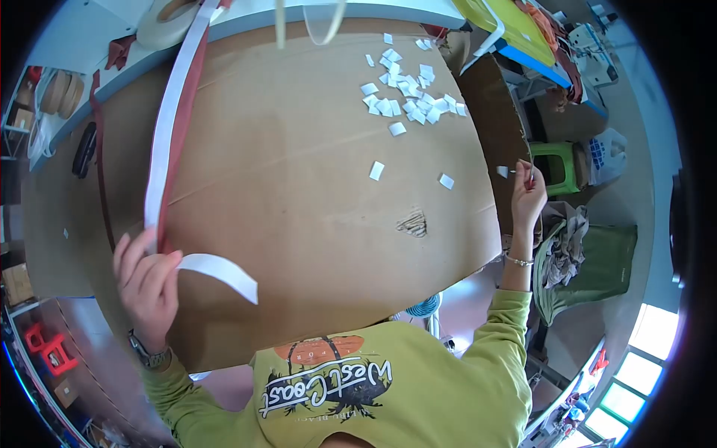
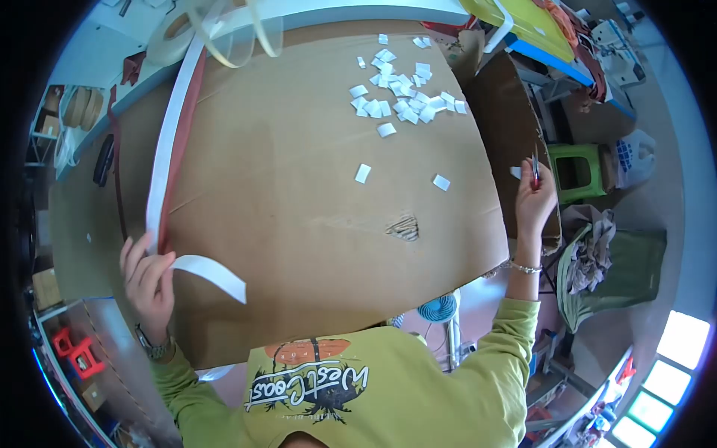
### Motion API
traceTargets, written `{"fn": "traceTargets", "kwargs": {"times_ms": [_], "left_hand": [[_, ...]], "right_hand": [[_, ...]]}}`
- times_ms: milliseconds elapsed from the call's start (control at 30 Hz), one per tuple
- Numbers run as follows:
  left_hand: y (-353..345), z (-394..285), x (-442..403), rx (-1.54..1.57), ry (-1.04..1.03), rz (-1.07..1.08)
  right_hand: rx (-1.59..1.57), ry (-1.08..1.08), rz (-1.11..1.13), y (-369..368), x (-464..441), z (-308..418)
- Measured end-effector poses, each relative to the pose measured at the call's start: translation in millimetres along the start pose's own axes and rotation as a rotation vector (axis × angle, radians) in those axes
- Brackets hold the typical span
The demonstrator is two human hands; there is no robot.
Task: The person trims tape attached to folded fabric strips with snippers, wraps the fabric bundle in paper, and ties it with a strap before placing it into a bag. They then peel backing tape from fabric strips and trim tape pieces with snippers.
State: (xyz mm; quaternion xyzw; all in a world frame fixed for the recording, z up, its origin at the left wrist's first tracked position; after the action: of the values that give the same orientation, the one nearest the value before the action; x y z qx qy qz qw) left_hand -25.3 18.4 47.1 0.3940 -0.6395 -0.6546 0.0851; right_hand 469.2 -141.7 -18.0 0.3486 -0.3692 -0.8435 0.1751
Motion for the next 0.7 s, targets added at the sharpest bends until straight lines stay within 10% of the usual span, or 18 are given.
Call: {"fn": "traceTargets", "kwargs": {"times_ms": [133,233,700], "left_hand": [[-33,-24,-23,0.157,-0.062,0.184],[-55,-31,-39,0.301,0.007,0.359],[-59,-12,-45,0.369,0.052,0.303]], "right_hand": [[-0.586,0.139,0.517,-26,46,83],[-0.346,0.807,0.689,-47,79,157],[-0.023,0.456,0.497,-19,52,69]]}}
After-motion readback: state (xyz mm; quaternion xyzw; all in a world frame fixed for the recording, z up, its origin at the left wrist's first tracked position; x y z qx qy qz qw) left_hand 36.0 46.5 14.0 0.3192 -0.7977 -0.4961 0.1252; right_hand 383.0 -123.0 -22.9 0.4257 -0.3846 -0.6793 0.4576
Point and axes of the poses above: each hand's wrist, its own x-axis away from the middle knuckle, its own y-axis out of the back of the hand, z = x × y, the point moved 4 cm from there along -x, towards the middle knuckle, and after that the axes turned 2 degrees about y, right-handed, at the moved point
